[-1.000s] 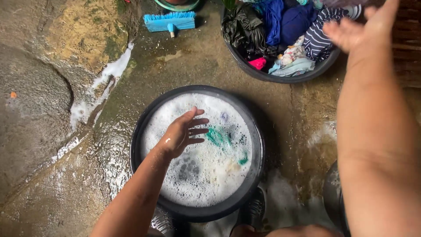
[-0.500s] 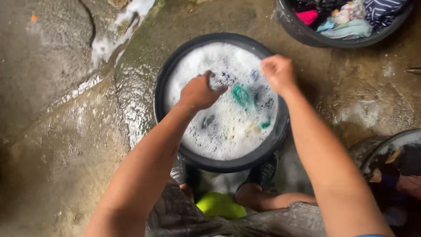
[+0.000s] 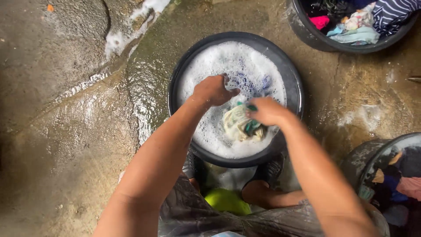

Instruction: Hand washing various clothes in a basin with soapy water.

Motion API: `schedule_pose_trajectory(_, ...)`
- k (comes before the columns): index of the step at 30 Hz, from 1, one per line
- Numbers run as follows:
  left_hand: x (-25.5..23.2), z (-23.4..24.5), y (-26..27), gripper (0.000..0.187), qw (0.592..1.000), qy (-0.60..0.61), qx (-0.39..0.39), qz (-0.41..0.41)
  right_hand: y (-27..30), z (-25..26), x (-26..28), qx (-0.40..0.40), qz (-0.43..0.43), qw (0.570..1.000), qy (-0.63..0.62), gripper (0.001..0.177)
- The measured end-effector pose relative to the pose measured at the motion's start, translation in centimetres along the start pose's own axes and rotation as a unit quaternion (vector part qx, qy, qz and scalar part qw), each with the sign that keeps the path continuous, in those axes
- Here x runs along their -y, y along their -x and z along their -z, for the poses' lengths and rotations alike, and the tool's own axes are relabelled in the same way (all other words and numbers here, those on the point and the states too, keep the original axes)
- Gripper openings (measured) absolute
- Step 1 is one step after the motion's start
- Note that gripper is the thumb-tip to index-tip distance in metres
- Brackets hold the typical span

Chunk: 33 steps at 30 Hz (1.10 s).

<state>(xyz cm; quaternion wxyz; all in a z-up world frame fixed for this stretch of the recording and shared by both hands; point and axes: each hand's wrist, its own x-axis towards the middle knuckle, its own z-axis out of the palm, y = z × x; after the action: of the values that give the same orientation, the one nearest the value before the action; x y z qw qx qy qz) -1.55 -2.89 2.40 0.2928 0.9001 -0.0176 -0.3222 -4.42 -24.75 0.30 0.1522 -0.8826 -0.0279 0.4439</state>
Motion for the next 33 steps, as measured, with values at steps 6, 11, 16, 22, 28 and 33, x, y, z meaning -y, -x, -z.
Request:
schedule_pose_trajectory(6, -0.3, 1.3, 1.2, 0.075, 1.0, 0.022, -0.007, 0.005, 6.9, 6.7, 2.2, -0.139, 0.084, 0.987, 0.006, 0.045)
schedule_pose_trajectory(11, -0.1, 1.3, 0.9, 0.076, 0.999, 0.04, -0.01, 0.009, -2.0, -0.1, -1.3, -0.152, 0.003, 0.987, 0.047, 0.044)
schedule_pose_trajectory(16, 0.5, -0.4, 0.4, 0.078, 0.999, 0.013, -0.005, -0.045, -11.6, -15.2, -8.3, -0.092, 0.018, 0.985, 0.146, 0.035)
schedule_pose_trajectory(22, 1.6, -2.8, -1.2, 0.111, 0.992, -0.096, 0.05, -0.062, -1.9, 0.9, 1.7, -0.116, 0.02, 0.983, -0.143, 0.026)
schedule_pose_trajectory(28, -1.0, -2.3, -0.7, 0.082, 0.985, 0.082, -0.015, -0.148, 10.8, 9.0, 0.2, -0.237, 0.331, 0.674, -0.617, 0.015)
schedule_pose_trajectory(33, -4.2, -2.6, -1.4, 0.058, 0.867, 0.445, -0.056, -0.219, 5.9, 6.5, -4.4, -0.304, 0.166, 0.655, -0.671, 0.027)
